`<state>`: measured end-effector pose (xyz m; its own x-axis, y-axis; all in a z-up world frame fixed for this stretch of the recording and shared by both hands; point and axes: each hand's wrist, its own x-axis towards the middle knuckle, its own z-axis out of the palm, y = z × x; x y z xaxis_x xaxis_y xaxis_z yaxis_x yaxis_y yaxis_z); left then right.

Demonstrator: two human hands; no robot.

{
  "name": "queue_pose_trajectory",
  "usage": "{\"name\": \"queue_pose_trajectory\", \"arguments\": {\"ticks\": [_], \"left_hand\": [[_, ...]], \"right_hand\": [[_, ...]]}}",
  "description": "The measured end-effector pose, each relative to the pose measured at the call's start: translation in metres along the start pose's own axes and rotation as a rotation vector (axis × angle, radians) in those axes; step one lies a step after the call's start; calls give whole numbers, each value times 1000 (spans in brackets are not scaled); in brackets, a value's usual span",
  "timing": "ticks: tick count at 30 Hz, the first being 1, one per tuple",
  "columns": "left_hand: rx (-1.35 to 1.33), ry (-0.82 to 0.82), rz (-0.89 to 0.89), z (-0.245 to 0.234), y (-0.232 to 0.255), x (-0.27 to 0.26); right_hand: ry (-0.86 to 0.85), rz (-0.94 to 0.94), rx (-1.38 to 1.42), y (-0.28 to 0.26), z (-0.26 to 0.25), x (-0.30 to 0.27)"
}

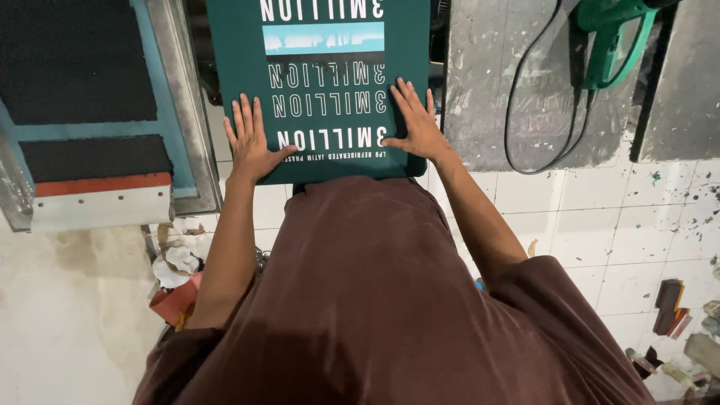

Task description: The person aligns a green t-shirt under a screen printing frame, then uses a squeegee to pull black ink across the screen to print a design. After printing, the person uses a heat gun to dry the ink on the t-shirt.

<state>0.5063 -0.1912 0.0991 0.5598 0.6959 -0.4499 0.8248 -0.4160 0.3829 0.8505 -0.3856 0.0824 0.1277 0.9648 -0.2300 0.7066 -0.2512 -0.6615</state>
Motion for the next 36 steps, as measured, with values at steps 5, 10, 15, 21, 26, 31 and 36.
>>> {"name": "queue_pose_trajectory", "arguments": {"ticks": [5,10,15,21,26,31,36], "left_hand": [[-14,-6,5,-1,1,-1],[-12,-12,-6,-3,2,-1],[-24,-12,-1,-2,0,-1],[81,-7,33,13,-13,7],[82,38,62,16,-15,4],[121,38,52,17,-15,7],[186,60,64,21,-17,9]], "right_hand": [[-13,-1,29,0,-4,-1],[-26,8,16,-5,-5,0],[-25,16,38,1,-7,0],[-64,-9,-69,-1,-10,-2],[-26,-5,-199,11,16,0],[-91,-5,-54,12,5,1],[-96,15,-269,13,16,4]]}}
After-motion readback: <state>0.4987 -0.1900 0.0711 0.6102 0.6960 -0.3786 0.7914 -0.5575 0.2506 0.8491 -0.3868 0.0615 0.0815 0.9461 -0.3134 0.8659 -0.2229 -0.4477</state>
